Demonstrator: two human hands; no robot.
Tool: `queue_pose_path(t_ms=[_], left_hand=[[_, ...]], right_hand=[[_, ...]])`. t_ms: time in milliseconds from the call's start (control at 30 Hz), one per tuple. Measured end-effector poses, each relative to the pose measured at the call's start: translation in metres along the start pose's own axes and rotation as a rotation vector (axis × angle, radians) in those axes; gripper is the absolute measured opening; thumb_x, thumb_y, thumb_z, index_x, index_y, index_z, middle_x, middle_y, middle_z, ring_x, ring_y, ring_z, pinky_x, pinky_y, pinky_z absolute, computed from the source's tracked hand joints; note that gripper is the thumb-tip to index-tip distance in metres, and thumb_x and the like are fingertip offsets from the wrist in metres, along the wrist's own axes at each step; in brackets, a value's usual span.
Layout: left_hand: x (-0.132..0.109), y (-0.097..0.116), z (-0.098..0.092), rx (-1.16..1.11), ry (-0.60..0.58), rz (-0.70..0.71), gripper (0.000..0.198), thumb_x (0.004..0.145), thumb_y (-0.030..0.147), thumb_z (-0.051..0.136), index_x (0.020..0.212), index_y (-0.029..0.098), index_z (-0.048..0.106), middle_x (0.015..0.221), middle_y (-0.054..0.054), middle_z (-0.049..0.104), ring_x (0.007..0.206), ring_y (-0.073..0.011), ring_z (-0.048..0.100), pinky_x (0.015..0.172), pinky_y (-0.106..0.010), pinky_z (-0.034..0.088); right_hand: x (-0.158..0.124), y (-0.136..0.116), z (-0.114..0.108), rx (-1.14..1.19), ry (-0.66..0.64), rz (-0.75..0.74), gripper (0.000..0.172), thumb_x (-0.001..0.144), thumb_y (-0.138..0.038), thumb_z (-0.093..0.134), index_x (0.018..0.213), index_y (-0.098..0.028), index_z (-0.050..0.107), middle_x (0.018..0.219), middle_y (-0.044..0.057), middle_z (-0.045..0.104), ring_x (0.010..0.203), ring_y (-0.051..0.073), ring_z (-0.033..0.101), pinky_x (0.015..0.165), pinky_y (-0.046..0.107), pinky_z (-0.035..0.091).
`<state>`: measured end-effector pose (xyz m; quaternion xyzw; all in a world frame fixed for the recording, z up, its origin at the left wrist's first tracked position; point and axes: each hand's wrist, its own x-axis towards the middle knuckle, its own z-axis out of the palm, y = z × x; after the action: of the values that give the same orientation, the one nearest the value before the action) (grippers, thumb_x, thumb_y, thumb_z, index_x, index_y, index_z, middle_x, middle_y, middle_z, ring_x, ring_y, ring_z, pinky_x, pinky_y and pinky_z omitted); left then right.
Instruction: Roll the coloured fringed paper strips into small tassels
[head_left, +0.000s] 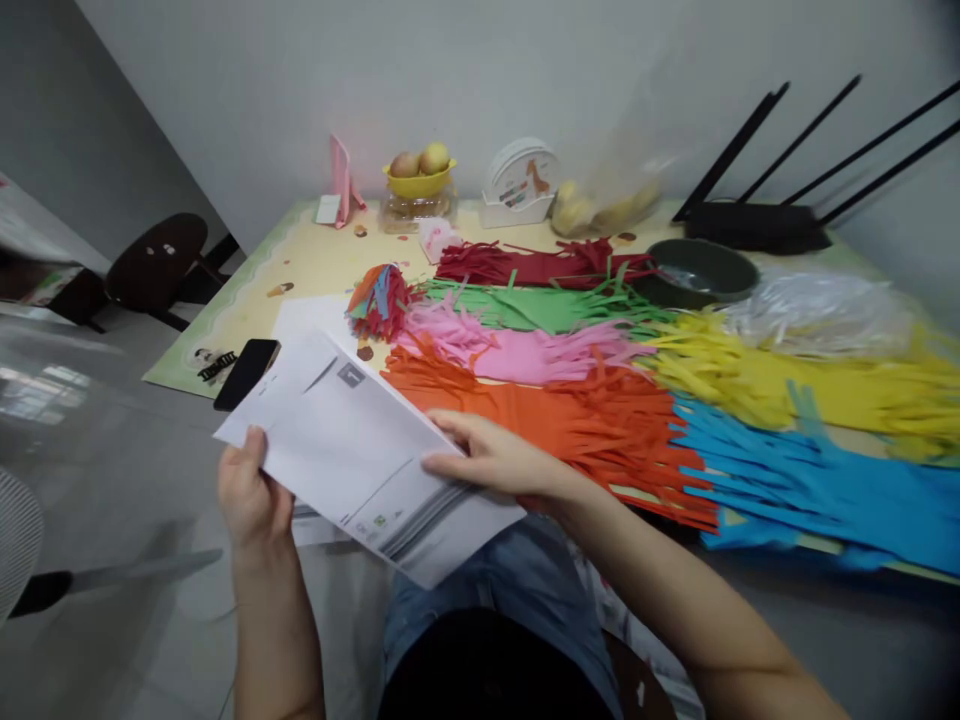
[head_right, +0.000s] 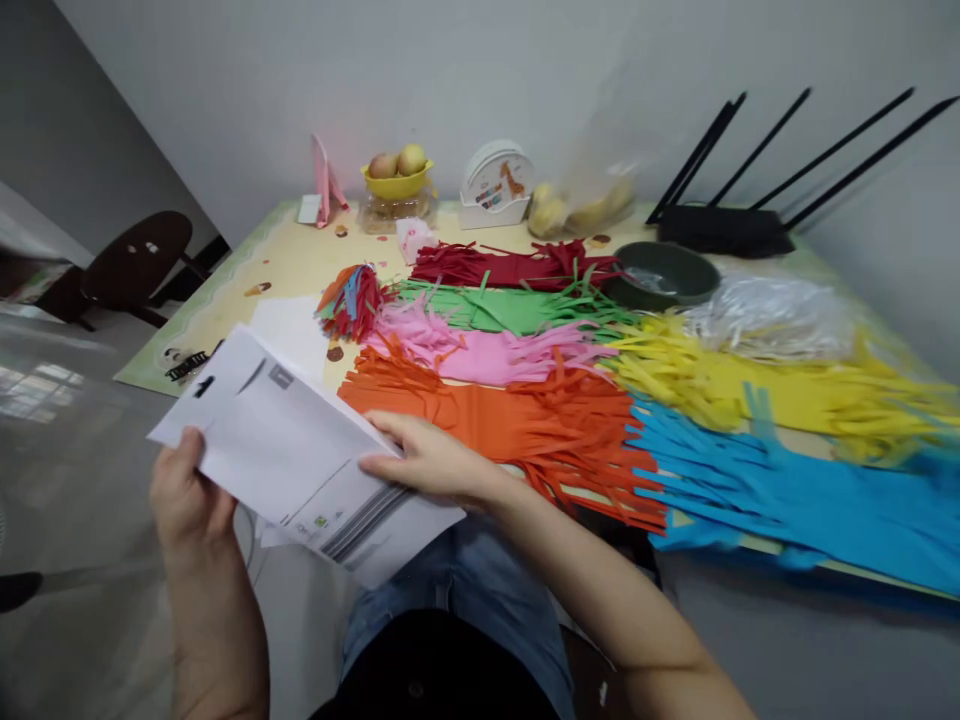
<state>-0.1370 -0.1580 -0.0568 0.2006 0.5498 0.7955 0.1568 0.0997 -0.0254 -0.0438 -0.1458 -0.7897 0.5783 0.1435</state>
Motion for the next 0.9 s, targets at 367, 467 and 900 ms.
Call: queue_pose_path(t_ms=[367,467,900], left_hand=[[0.040,-0.049,0.036,-0.063,-0.319,-0.170,0.064,0.077,0.066,0.064,0.132,0.035,0.052,0.139,-0.012,0.058,0.117,-0.0292,0.064,0.084,-0.044,0.060],[0.077,-0.082,0.022,0.059,-0.088,-0.218,0.068,0.069,0.037,0.077,0.132,0.029,0.051,0.125,-0.011,0.065,0.098,-0.0226,0.071,0.076,-0.036,0.061],[0.016,-0.077,0.033,1.309,-0.685,0.451,0.050,0.084,0.041,0.066,0.129,0.020,0.062,0.154,-0.019,0.044,0.146,-0.0450,0.028,0.114,-0.068,0.025]], right_hand=[[0.086,-0.012,0.024,-1.193,0.245,-0.145,0.044,0.099,-0.015,0.037,0.139,-0.007,0.051,0.146,0.023,0.051,0.123,0.035,0.055,0.096,0.049,0.048],[0.121,0.009,0.017,-1.119,0.039,-0.102,0.035,0.095,-0.032,0.054,0.122,-0.012,0.063,0.122,0.019,0.068,0.111,0.033,0.061,0.088,0.045,0.052],[0.310,0.067,-0.110,-0.758,0.415,0.524,0.064,0.093,-0.049,0.054,0.141,-0.007,0.048,0.144,0.032,0.045,0.131,0.043,0.047,0.099,0.055,0.043]])
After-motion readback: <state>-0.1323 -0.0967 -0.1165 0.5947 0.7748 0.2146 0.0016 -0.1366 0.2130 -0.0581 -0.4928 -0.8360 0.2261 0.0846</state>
